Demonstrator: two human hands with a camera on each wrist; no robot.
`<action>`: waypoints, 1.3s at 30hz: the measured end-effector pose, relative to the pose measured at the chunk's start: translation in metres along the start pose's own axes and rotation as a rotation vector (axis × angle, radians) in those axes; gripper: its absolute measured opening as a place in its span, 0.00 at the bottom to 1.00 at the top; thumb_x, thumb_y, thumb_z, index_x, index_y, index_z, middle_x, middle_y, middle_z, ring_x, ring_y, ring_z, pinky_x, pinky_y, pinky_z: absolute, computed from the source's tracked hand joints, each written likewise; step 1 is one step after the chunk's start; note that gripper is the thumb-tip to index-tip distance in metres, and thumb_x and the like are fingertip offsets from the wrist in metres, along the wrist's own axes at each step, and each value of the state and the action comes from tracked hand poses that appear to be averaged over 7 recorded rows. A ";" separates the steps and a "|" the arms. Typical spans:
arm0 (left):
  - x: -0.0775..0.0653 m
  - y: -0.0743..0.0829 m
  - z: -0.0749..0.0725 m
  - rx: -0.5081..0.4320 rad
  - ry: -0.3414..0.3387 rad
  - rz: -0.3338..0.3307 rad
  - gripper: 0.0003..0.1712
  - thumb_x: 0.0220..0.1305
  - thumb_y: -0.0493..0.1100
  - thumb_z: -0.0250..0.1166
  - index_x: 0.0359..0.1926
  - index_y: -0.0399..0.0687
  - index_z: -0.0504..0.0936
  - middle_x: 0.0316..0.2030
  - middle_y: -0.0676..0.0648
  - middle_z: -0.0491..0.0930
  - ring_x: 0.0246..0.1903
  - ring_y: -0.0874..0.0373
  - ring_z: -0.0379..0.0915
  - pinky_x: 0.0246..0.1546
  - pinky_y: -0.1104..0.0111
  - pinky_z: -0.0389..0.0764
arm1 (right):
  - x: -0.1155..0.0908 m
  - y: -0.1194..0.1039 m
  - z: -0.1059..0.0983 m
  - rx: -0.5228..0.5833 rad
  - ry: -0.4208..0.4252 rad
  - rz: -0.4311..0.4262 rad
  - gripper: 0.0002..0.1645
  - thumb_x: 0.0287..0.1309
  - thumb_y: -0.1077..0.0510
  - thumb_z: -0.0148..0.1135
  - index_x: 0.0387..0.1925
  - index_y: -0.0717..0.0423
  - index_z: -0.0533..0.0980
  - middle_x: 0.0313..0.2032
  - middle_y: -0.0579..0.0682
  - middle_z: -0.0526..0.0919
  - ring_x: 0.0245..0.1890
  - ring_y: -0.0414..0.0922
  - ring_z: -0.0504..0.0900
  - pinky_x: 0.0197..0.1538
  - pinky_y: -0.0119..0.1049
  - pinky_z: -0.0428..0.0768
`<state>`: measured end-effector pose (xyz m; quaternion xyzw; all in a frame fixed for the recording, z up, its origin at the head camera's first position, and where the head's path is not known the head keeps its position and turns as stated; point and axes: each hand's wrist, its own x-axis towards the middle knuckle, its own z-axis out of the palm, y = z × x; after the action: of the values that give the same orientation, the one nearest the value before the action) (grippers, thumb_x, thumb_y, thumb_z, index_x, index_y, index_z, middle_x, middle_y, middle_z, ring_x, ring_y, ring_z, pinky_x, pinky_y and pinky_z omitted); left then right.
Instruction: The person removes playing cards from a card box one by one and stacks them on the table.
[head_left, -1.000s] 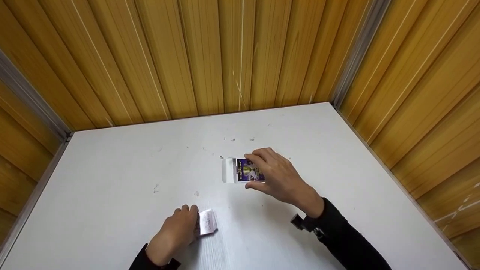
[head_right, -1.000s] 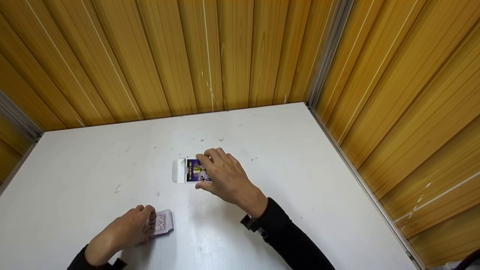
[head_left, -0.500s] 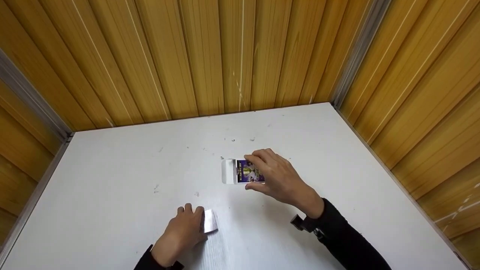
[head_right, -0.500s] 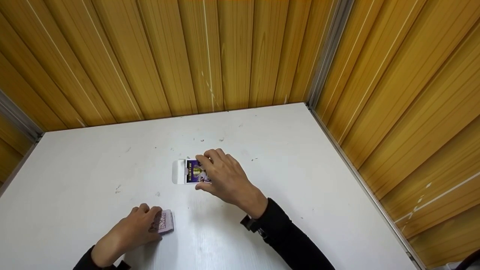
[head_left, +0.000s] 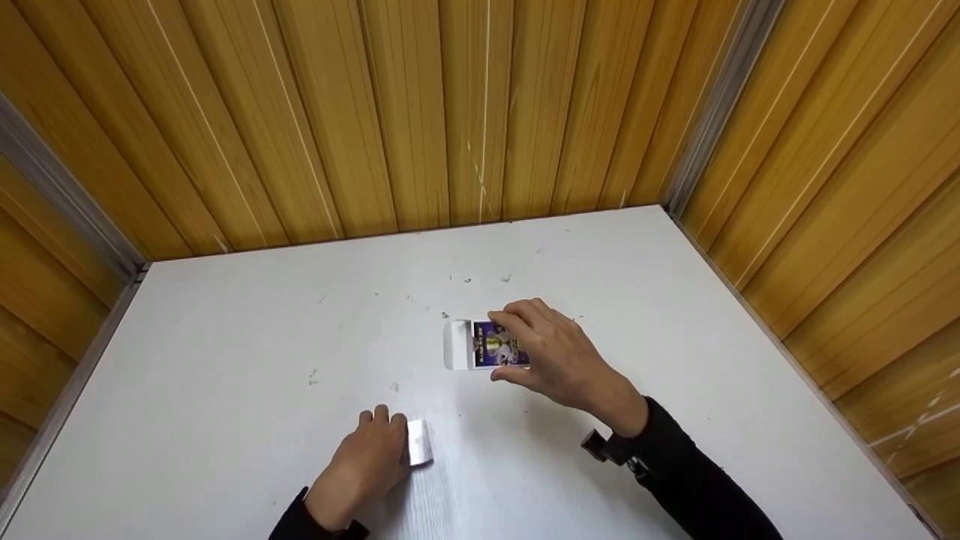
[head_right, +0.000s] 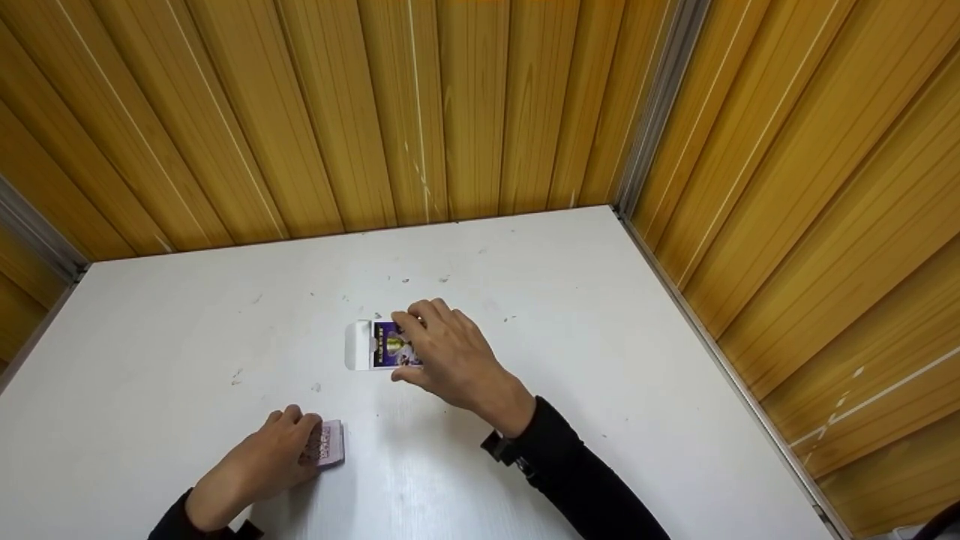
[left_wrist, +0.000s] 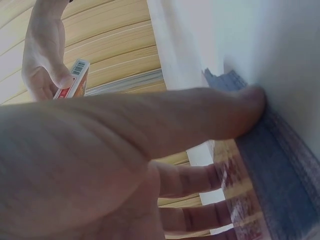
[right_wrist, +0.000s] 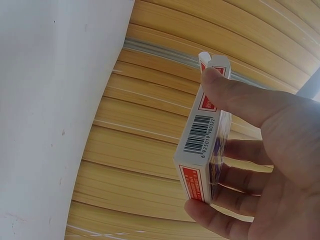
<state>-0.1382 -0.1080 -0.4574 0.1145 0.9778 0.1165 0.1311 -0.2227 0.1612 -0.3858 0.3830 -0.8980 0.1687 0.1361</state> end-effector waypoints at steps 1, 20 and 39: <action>0.000 0.000 0.000 -0.007 0.002 0.000 0.24 0.55 0.36 0.78 0.48 0.29 0.76 0.39 0.37 0.71 0.41 0.44 0.70 0.35 0.53 0.83 | 0.000 0.000 0.000 -0.002 0.001 -0.002 0.44 0.51 0.44 0.82 0.65 0.58 0.75 0.56 0.53 0.78 0.54 0.48 0.77 0.46 0.43 0.81; -0.009 -0.009 -0.035 -0.235 0.264 0.049 0.32 0.60 0.51 0.77 0.58 0.35 0.80 0.50 0.39 0.79 0.50 0.44 0.76 0.43 0.52 0.83 | 0.000 -0.001 0.002 0.011 -0.004 -0.002 0.45 0.51 0.44 0.82 0.65 0.58 0.75 0.57 0.53 0.78 0.54 0.48 0.77 0.48 0.44 0.81; -0.003 0.022 -0.033 -0.858 0.544 0.250 0.09 0.69 0.26 0.61 0.43 0.41 0.73 0.37 0.49 0.80 0.36 0.57 0.81 0.35 0.68 0.84 | -0.001 -0.028 0.023 -0.013 -0.002 -0.133 0.45 0.48 0.42 0.83 0.64 0.54 0.75 0.54 0.50 0.78 0.53 0.46 0.77 0.54 0.41 0.81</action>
<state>-0.1407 -0.0947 -0.4204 0.1321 0.8196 0.5471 -0.1076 -0.2040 0.1338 -0.4016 0.4412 -0.8716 0.1531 0.1488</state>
